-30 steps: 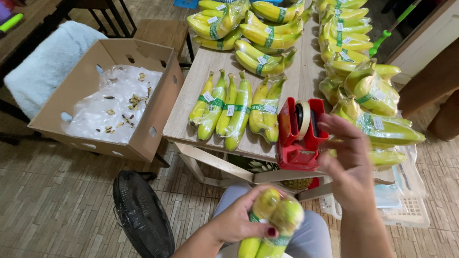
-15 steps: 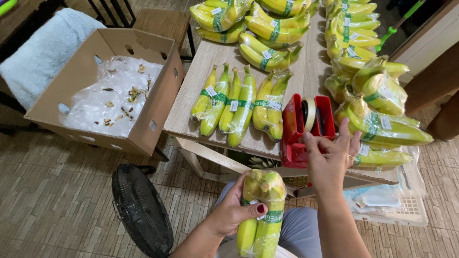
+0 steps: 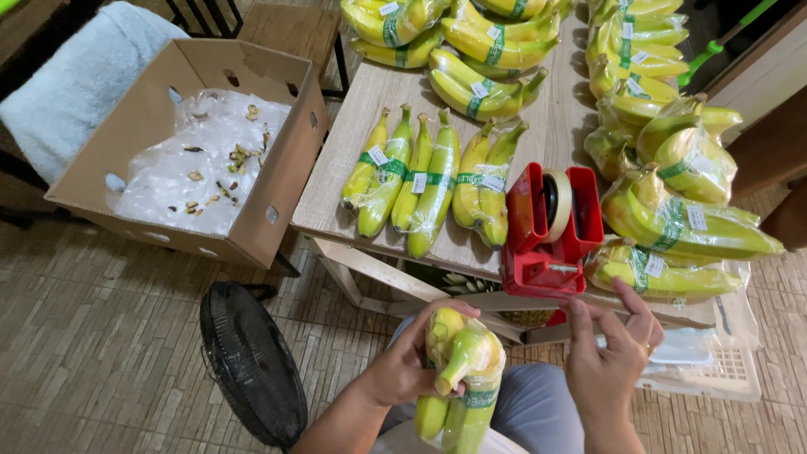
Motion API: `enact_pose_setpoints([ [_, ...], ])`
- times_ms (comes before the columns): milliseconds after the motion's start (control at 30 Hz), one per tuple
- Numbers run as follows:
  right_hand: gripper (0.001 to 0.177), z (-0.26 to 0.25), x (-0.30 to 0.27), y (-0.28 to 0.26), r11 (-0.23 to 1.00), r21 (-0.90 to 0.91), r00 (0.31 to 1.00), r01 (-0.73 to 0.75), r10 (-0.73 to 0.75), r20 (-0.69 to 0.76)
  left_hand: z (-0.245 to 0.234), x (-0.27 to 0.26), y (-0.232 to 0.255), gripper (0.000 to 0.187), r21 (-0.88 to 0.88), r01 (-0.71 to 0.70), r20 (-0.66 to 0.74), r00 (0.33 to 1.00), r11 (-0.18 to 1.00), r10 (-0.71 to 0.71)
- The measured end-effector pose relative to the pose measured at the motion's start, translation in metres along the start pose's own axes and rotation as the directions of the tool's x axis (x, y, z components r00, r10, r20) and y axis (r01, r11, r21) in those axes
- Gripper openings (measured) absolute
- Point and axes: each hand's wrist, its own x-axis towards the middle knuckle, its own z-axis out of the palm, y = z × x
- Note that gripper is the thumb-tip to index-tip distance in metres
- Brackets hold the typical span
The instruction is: Wrapping bunches of bananas in plastic film and applying green adhesive tape using a manual tape dispenser to secure the packaging.
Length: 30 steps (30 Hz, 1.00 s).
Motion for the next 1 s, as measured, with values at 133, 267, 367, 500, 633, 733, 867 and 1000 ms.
enact_pose_setpoints([
  [133,0.027,-0.044,-0.010,-0.040,0.599,0.793,0.926,-0.109,-0.228,0.299,0.001,0.001,0.001,0.066,0.265,-0.071,0.041,0.997,0.962,0.062],
  [267,0.035,-0.059,-0.002,-0.074,0.603,0.785,0.823,-0.140,-0.371,0.431,0.007,0.007,0.007,0.073,0.362,-0.138,0.098,0.989,0.922,0.109],
  [367,0.031,-0.055,-0.002,-0.066,0.715,0.675,0.732,-0.183,-0.359,0.579,0.016,0.008,0.020,0.064,0.432,-0.196,0.153,0.978,0.880,0.143],
  [500,0.035,-0.056,0.000,-0.070,0.603,0.722,0.644,-0.339,-0.410,0.645,0.019,0.006,0.032,0.051,0.616,-0.293,0.258,0.952,0.731,0.165],
  [633,0.036,-0.061,-0.001,-0.077,0.489,0.766,0.605,-0.417,-0.480,0.635,0.018,-0.001,0.031,0.043,0.646,-0.386,0.341,0.918,0.658,0.204],
  [733,0.027,-0.059,-0.008,-0.071,0.528,0.735,0.629,-0.425,-0.412,0.659,0.030,0.004,0.045,0.037,0.613,-0.384,0.355,0.915,0.690,0.194],
  [867,0.070,-0.031,-0.028,-0.027,0.763,0.576,0.669,-0.294,-0.266,0.694,0.039,0.002,0.052,0.029,0.626,-0.455,0.401,0.884,0.633,0.239],
  [1000,0.030,-0.011,-0.041,-0.004,0.490,0.452,0.482,-0.746,-0.071,0.873,0.046,0.010,0.068,0.017,0.724,-0.612,0.525,0.788,0.318,0.320],
])
